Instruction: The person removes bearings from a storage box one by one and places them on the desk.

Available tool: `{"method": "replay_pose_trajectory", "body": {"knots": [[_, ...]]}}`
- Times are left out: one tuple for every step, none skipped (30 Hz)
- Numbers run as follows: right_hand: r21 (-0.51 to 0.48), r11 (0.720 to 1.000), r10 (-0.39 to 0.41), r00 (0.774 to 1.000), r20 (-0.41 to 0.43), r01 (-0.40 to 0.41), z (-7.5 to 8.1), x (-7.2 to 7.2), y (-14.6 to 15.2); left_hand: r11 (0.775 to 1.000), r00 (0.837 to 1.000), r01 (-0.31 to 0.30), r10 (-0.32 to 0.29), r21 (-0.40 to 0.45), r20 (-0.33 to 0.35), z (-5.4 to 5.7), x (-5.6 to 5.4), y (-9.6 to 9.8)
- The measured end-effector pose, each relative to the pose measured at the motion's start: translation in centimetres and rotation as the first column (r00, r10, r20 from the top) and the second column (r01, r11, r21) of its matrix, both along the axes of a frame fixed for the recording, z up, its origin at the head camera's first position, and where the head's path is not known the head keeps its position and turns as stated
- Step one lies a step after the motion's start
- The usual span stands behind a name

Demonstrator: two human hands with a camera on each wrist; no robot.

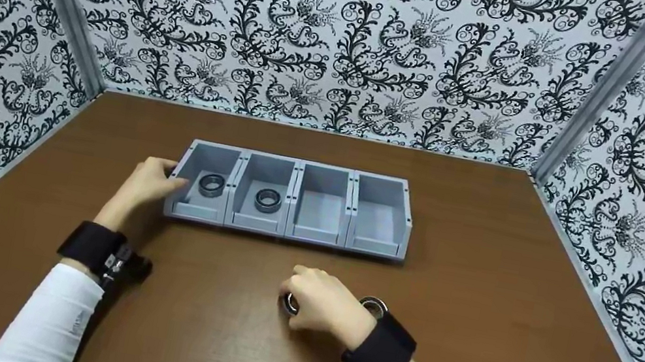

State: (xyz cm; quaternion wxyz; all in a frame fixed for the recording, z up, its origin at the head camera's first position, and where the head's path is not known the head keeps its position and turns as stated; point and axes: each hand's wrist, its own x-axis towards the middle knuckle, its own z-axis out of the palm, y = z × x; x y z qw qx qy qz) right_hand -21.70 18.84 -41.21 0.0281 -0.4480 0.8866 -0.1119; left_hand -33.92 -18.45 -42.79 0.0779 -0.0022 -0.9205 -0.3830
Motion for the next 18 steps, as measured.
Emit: {"method": "replay_pose_trajectory", "body": {"knots": [[-0.001, 1.000, -0.003, 1.000, -0.001, 0.003, -0.04, 0.04, 0.00, 1.000, 1.000, 0.001, -0.001, 0.001, 0.000, -0.04, -0.03, -0.02], [-0.003, 1.000, -0.005, 1.000, -0.002, 0.005, -0.09, 0.07, 0.00, 1.000, 1.000, 0.003, -0.003, -0.001, -0.003, -0.07, -0.07, -0.03], [-0.005, 1.000, -0.005, 1.000, -0.006, 0.005, -0.15, 0.09, 0.01, 1.000, 1.000, 0.004, -0.004, -0.002, -0.005, -0.10, -0.10, -0.05], [-0.008, 1.000, -0.006, 1.000, -0.008, 0.006, -0.19, 0.11, 0.00, 1.000, 1.000, 0.004, -0.004, -0.002, -0.006, -0.13, -0.13, -0.08], [-0.010, 1.000, -0.008, 1.000, -0.009, 0.008, -0.21, 0.12, 0.00, 1.000, 1.000, 0.005, -0.005, -0.001, -0.008, -0.13, -0.14, -0.10], [-0.011, 1.000, -0.009, 1.000, -0.011, 0.009, -0.23, 0.12, -0.02, 1.000, 1.000, 0.004, -0.004, -0.002, -0.011, -0.13, -0.15, -0.11], [-0.013, 1.000, -0.009, 1.000, -0.014, 0.009, -0.25, 0.13, -0.03, 1.000, 1.000, 0.004, -0.004, -0.002, -0.013, -0.13, -0.17, -0.13], [-0.014, 1.000, -0.009, 1.000, -0.016, 0.008, -0.27, 0.13, -0.04, 1.000, 1.000, 0.006, -0.006, -0.001, -0.014, -0.14, -0.18, -0.14], [-0.015, 1.000, -0.008, 1.000, -0.019, 0.008, -0.29, 0.12, -0.04, 1.000, 1.000, 0.007, -0.007, 0.001, -0.014, -0.13, -0.17, -0.14], [-0.013, 1.000, -0.010, 1.000, -0.019, 0.010, -0.30, 0.13, -0.04, 1.000, 1.000, 0.007, -0.007, 0.002, -0.014, -0.13, -0.16, -0.13], [-0.013, 1.000, -0.010, 1.000, -0.020, 0.010, -0.30, 0.16, -0.05, 1.000, 1.000, 0.008, -0.008, 0.004, -0.014, -0.14, -0.16, -0.13], [-0.012, 1.000, -0.010, 1.000, -0.023, 0.010, -0.31, 0.18, -0.04, 1.000, 0.999, 0.012, -0.012, 0.000, -0.031, -0.60, -0.53, -0.38], [-0.010, 1.000, -0.011, 1.000, -0.025, 0.010, -0.31, 0.21, -0.02, 1.000, 0.999, 0.012, -0.012, 0.002, -0.030, -0.61, -0.53, -0.38], [-0.009, 1.000, -0.010, 1.000, -0.028, 0.010, -0.32, 0.24, 0.00, 1.000, 1.000, 0.013, -0.013, 0.002, -0.027, -0.60, -0.53, -0.37], [-0.009, 1.000, -0.009, 0.999, -0.031, 0.009, -0.34, 0.26, 0.01, 1.000, 1.000, 0.013, -0.013, 0.003, -0.023, -0.59, -0.51, -0.36], [-0.009, 1.000, -0.011, 0.999, -0.033, 0.010, -0.34, 0.30, 0.02, 1.000, 1.000, 0.012, -0.012, 0.002, -0.022, -0.59, -0.53, -0.36], [-0.010, 1.000, -0.010, 0.999, -0.034, 0.010, -0.33, 0.34, 0.01, 1.000, 1.000, 0.012, -0.012, 0.003, -0.020, -0.58, -0.53, -0.37], [-0.009, 1.000, -0.012, 0.999, -0.035, 0.012, -0.34, 0.36, 0.03, 1.000, 1.000, 0.012, -0.012, 0.003, -0.018, -0.56, -0.53, -0.37]]}}
